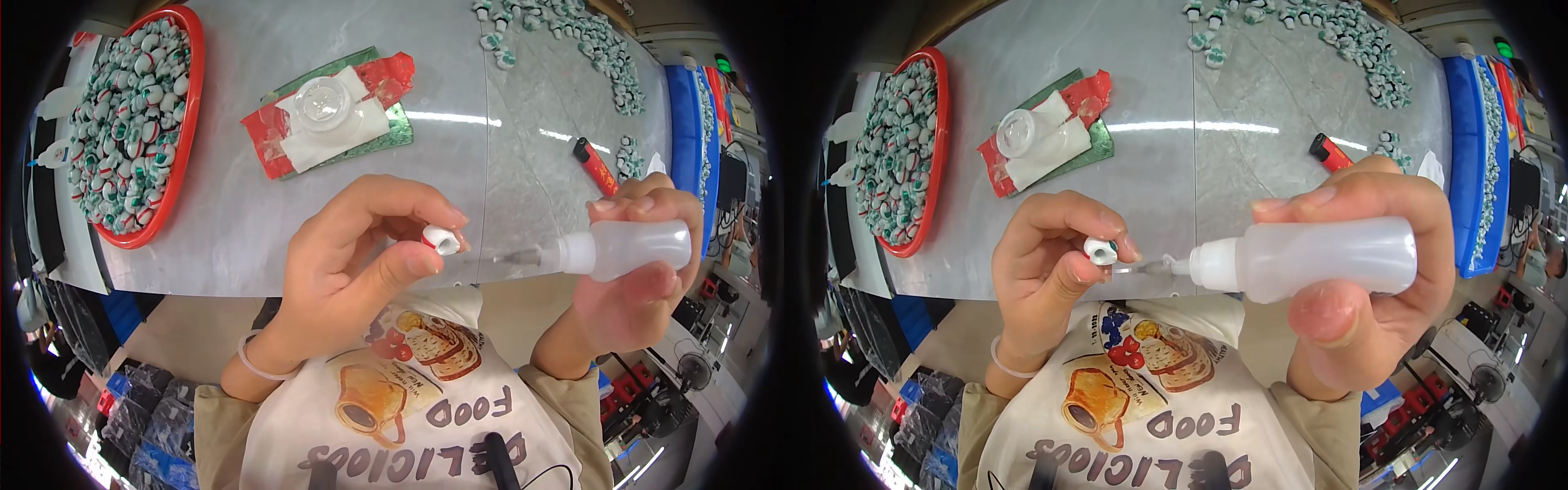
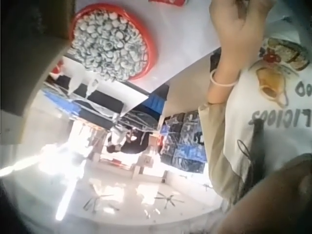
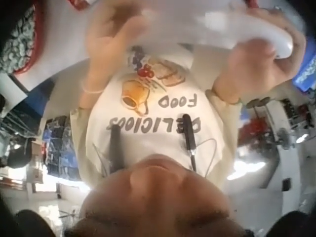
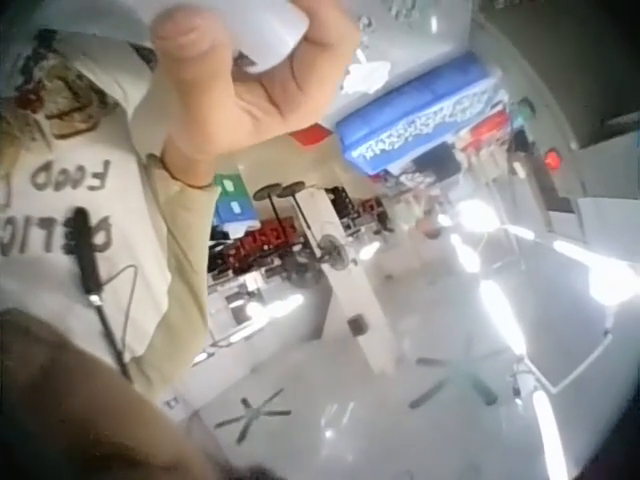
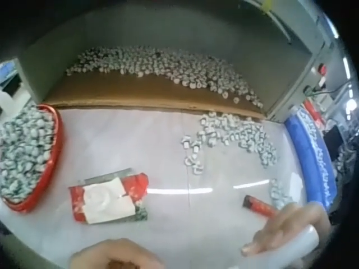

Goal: Assembling small plastic toy components and applying glue at a factory workbench.

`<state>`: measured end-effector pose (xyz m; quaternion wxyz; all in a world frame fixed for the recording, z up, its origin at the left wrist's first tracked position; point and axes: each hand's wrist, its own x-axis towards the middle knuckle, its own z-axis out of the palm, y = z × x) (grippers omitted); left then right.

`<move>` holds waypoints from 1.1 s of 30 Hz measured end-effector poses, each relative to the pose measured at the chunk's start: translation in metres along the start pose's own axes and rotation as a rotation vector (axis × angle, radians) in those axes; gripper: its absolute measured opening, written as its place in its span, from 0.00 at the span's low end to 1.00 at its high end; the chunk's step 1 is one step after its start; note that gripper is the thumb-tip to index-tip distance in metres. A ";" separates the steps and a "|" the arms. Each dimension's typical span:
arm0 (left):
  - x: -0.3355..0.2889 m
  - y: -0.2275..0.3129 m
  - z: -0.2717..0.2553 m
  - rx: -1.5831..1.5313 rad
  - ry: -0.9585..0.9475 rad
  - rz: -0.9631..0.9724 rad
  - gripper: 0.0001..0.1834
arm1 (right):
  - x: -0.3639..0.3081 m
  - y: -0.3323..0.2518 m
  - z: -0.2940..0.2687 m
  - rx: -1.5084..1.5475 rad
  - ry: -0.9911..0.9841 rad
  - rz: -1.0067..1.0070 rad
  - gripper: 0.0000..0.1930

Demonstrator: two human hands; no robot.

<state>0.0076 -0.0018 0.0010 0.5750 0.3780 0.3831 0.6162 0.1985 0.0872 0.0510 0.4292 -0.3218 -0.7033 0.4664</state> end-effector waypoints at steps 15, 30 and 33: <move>0.002 0.000 0.000 -0.049 0.017 -0.035 0.12 | 0.006 -0.015 0.005 -0.254 -0.253 -0.239 0.24; 0.003 0.004 0.006 -0.010 0.093 -0.135 0.24 | 0.004 -0.023 0.004 -0.368 -0.322 -0.286 0.25; 0.005 0.004 0.008 -0.013 0.105 -0.119 0.23 | 0.001 -0.021 0.006 -0.363 -0.267 -0.307 0.24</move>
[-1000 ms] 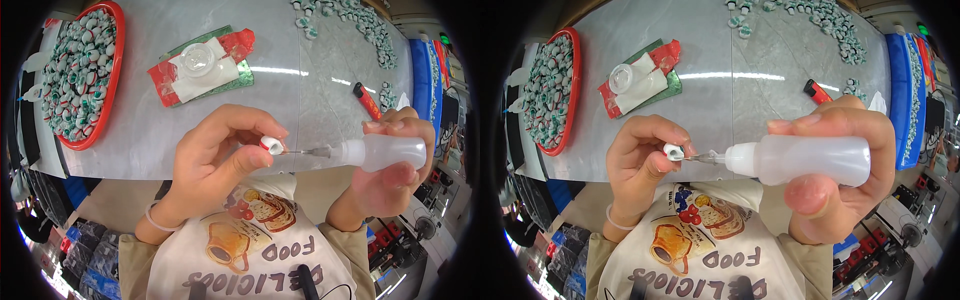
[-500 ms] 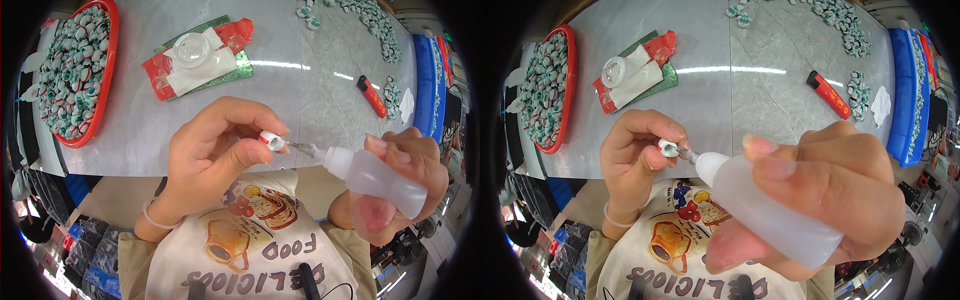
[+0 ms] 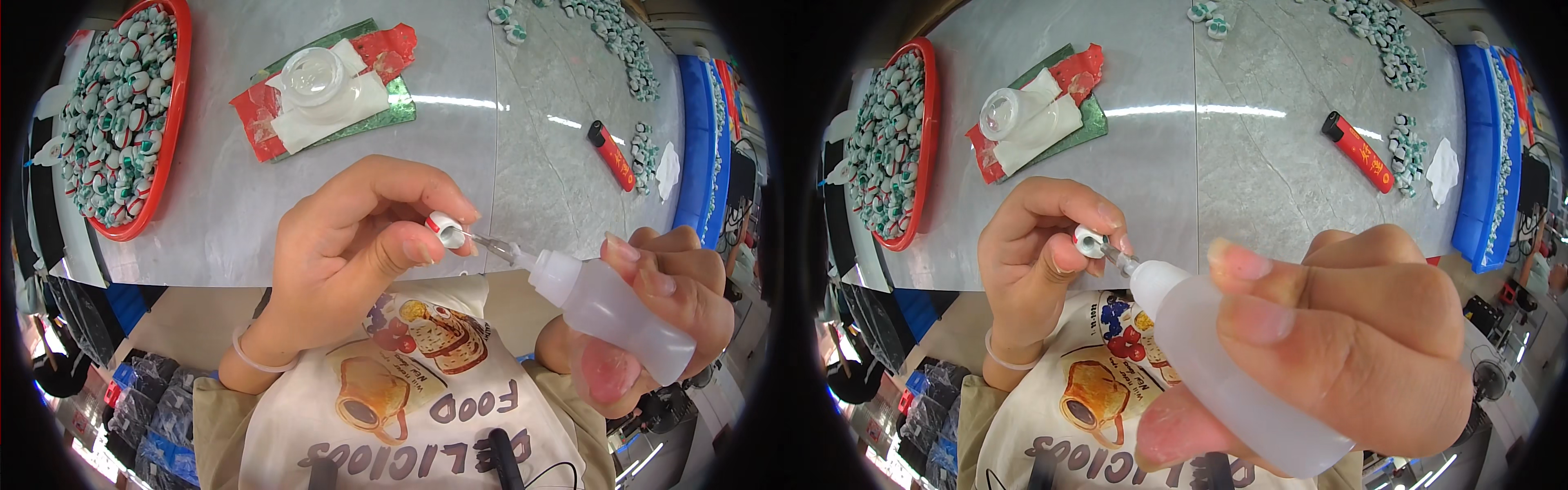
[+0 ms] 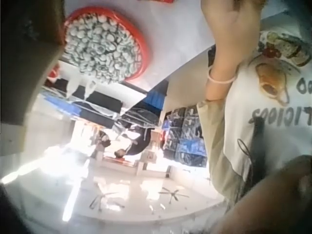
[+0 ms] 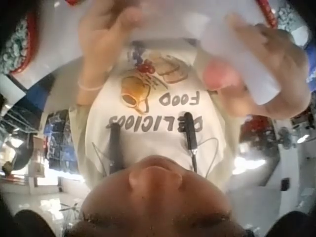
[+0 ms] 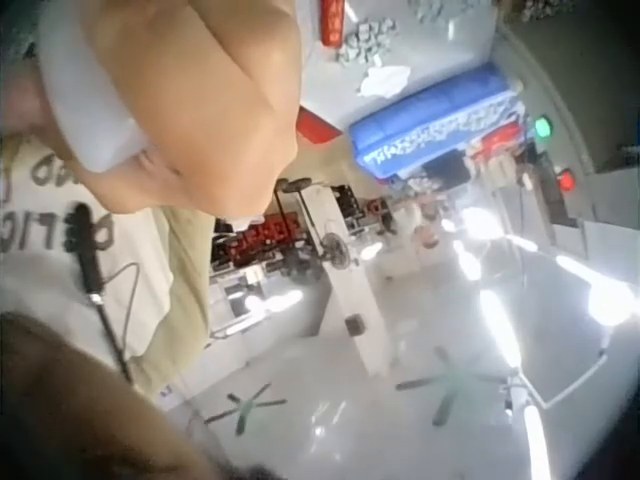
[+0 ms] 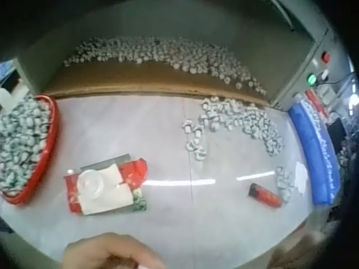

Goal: Assembling small plastic toy components and applying glue at a factory workbench.

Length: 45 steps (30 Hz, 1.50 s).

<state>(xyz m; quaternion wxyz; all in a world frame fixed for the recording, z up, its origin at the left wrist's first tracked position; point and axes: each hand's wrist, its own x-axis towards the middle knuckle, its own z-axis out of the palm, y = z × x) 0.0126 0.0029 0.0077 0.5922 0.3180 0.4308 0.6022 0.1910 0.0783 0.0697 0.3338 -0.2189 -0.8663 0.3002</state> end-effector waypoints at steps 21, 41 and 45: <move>0.001 -0.002 -0.002 0.130 -0.031 0.035 0.21 | -0.022 -0.038 0.007 -0.435 -0.060 0.057 0.31; 0.001 -0.003 0.001 0.138 -0.043 0.084 0.19 | -0.011 -0.032 0.017 -0.337 0.021 -0.112 0.24; 0.001 -0.006 0.001 0.134 -0.049 0.097 0.19 | -0.019 -0.031 0.017 -0.313 0.034 -0.054 0.27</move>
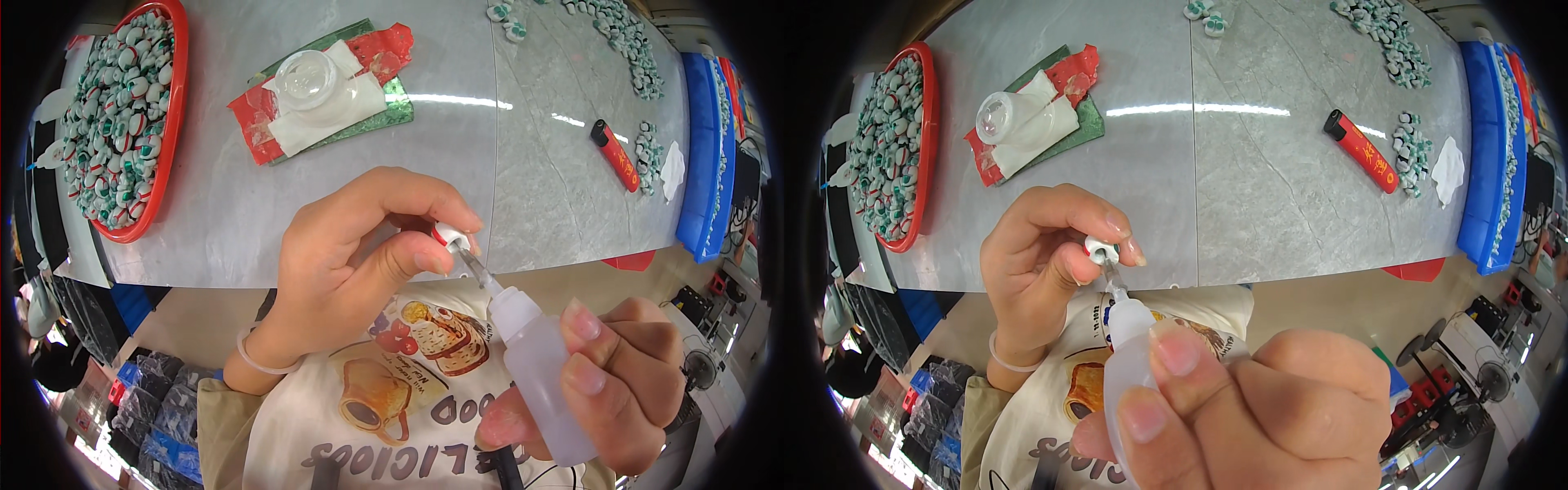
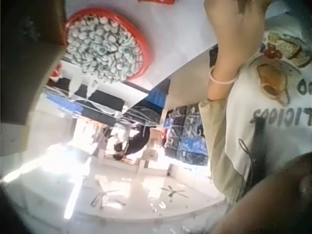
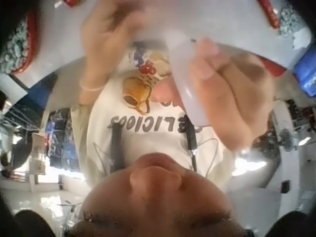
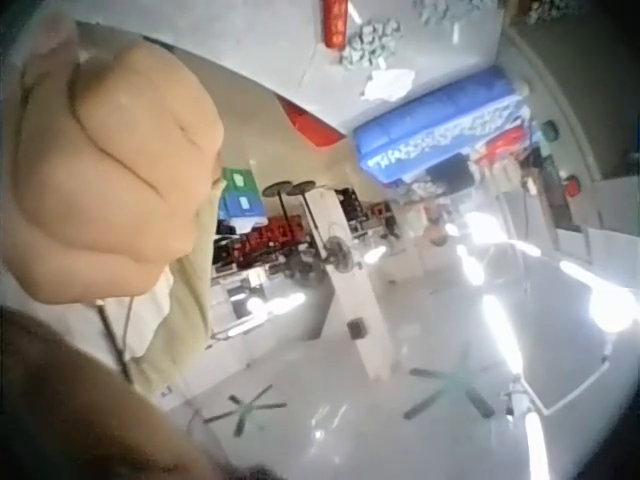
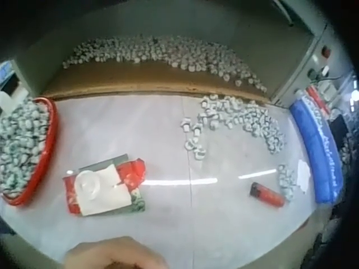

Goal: Assembling small plastic toy components and applying glue at a factory workbench.

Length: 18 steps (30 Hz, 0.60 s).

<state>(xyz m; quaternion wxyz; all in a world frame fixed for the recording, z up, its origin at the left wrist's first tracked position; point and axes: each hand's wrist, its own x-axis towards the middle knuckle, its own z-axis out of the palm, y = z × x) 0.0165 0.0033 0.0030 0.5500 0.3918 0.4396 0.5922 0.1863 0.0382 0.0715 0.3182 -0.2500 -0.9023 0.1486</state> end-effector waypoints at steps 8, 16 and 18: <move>0.000 0.001 0.000 0.009 0.005 0.004 0.19 | 0.001 -0.003 -0.002 0.028 -0.032 0.057 0.27; -0.002 -0.001 -0.002 0.013 0.005 -0.005 0.19 | -0.003 0.001 0.002 0.064 -0.012 0.066 0.28; -0.003 -0.004 -0.005 0.016 0.016 -0.006 0.19 | -0.005 0.006 0.006 0.066 0.010 0.010 0.28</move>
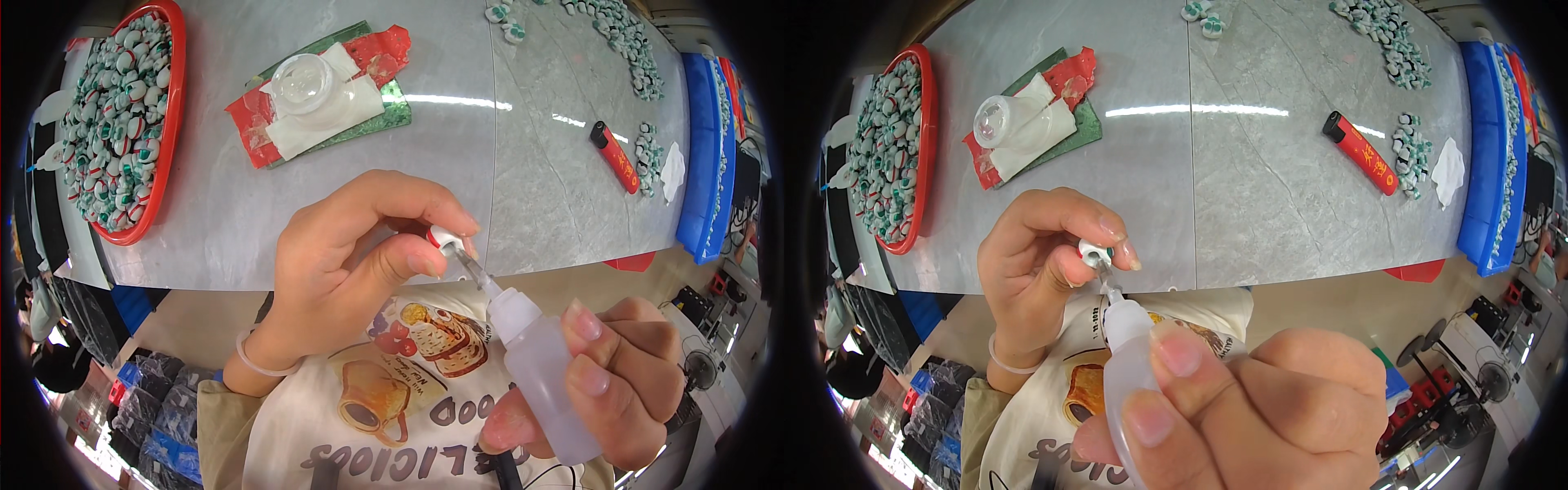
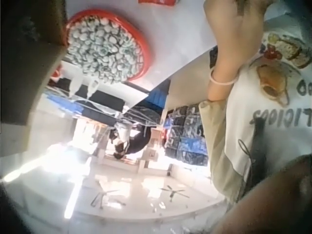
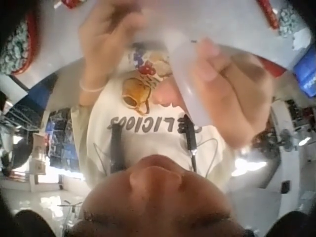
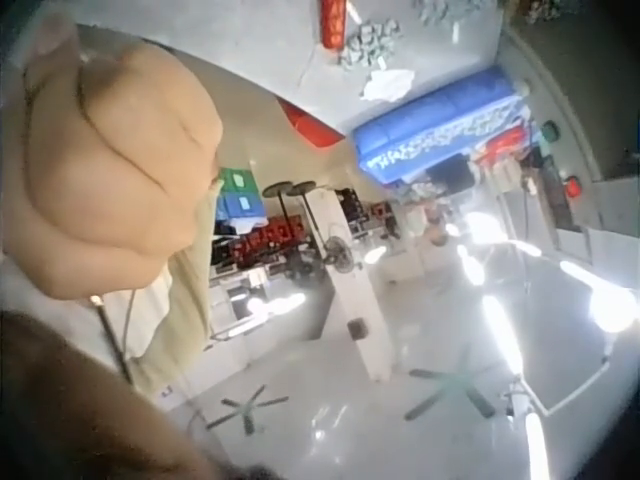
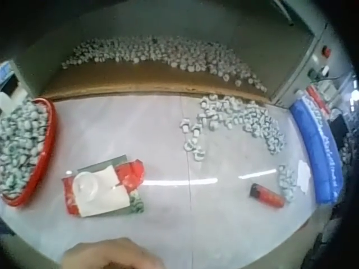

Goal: Assembling small plastic toy components and applying glue at a factory workbench.

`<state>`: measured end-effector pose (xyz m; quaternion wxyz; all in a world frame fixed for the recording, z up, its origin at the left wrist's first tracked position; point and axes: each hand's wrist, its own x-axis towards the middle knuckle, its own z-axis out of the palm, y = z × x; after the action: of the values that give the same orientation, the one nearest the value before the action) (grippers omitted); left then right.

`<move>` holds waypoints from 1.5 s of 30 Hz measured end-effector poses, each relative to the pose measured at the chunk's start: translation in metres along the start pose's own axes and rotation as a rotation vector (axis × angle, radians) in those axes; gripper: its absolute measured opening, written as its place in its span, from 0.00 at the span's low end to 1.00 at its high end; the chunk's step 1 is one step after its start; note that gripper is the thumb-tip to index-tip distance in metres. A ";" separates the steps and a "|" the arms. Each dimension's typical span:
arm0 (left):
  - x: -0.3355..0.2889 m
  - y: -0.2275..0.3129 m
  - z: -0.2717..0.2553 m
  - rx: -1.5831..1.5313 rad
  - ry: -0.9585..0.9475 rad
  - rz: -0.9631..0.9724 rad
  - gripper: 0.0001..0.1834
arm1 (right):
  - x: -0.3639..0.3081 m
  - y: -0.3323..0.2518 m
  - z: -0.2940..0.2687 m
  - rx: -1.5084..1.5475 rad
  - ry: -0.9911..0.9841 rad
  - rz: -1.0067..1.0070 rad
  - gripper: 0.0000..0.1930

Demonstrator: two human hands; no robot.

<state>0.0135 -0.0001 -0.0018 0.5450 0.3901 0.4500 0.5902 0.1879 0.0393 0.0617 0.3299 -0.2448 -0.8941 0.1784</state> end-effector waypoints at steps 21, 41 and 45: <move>0.002 0.005 0.006 -0.019 0.053 -0.004 0.20 | -0.005 0.005 -0.015 -0.026 0.015 0.006 0.29; 0.001 0.011 -0.006 -0.124 -0.087 -0.077 0.11 | 0.029 0.074 0.038 0.329 0.155 0.372 0.18; 0.002 0.010 -0.006 -0.130 -0.083 -0.076 0.10 | 0.036 0.078 0.030 0.360 0.003 0.406 0.20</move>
<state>0.0050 0.0014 0.0065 0.6094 0.3607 0.4023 0.5803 0.1687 0.1186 0.0210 0.3268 -0.3567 -0.7800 0.3969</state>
